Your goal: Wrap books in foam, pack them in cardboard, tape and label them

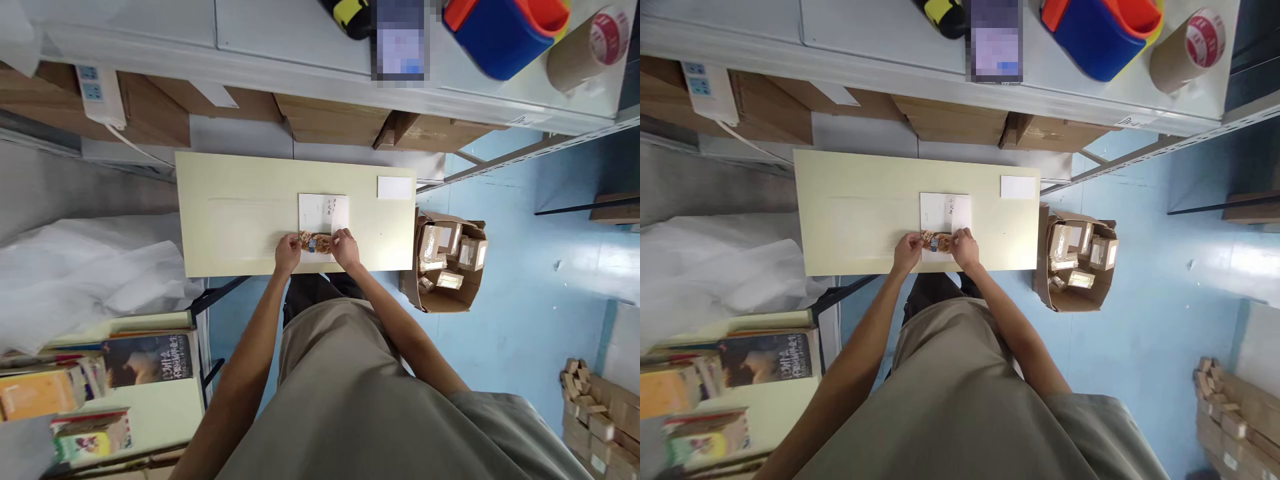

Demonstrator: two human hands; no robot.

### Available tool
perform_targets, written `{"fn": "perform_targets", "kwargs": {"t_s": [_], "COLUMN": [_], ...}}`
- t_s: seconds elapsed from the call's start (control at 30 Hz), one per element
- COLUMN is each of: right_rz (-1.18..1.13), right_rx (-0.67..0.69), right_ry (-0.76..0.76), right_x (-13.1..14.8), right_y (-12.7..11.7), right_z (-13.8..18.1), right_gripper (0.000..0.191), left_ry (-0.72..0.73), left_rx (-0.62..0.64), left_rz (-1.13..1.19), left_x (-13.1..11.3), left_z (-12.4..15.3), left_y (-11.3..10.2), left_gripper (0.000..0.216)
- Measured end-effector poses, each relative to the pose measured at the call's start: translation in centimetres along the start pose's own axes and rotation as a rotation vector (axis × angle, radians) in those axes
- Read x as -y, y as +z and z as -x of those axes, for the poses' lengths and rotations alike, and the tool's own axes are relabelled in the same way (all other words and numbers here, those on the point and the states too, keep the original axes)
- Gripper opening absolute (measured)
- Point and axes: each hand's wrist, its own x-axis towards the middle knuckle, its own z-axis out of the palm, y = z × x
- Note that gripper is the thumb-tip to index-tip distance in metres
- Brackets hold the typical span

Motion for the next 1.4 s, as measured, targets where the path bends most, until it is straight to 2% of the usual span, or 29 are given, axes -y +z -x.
{"fn": "perform_targets", "kwargs": {"t_s": [0.17,0.3,0.47,0.53,0.67,0.8,0.9,1.1,1.2,1.27,1.3,1.4], "right_rz": [0.081,0.078,-0.037,-0.083,-0.161,-0.313,-0.346,-0.343,-0.316,-0.282,-0.261,-0.182], "right_rx": [0.030,0.048,0.130,0.076,-0.116,-0.108,-0.066,-0.061,-0.047,-0.056,-0.063,-0.074], "right_ry": [0.027,-0.051,-0.138,-0.118,0.065,0.213,0.278,0.224,0.184,0.154,0.141,0.114], "right_x": [1.0,0.8,-1.5,-2.8,-4.4,-3.5,-2.1,-0.7,0.3,1.4,2.1,4.1], "right_y": [1.7,2.5,0.9,-0.5,-2.9,-3.5,-3.5,-4.6,-5.6,-6.0,-6.1,-6.3], "right_z": [-1.0,-1.2,-1.4,-1.8,-3.7,-6.7,-8.5,-8.5,-7.7,-7.3,-7.1,-6.7], "right_gripper": [0.020,0.023,0.025,0.024,0.025,0.022,0.037,0.050,0.050,0.047,0.046,0.040], "left_ry": [0.116,0.071,-0.020,-0.042,-0.043,-0.044,-0.029,0.102,0.266,0.387,0.425,0.423], "left_rx": [-0.128,-0.155,-0.186,-0.190,-0.184,-0.172,-0.166,-0.179,-0.226,-0.197,-0.164,-0.115], "left_rz": [-0.082,-0.161,-0.272,-0.288,-0.261,-0.213,-0.157,-0.063,-0.055,-0.048,-0.054,-0.119], "left_x": [-1.8,-3.8,-5.2,-5.3,-5.0,-4.7,-4.3,-3.9,-5.1,-6.5,-7.3,-9.0], "left_z": [0.9,1.3,2.3,2.6,2.6,2.2,2.1,3.1,5.1,6.7,7.5,9.1], "left_y": [1.3,2.9,4.4,4.7,4.8,4.8,4.9,4.0,3.8,4.2,4.5,5.1], "left_gripper": [0.031,0.059,0.091,0.094,0.091,0.093,0.094,0.078,0.056,0.046,0.046,0.067]}}
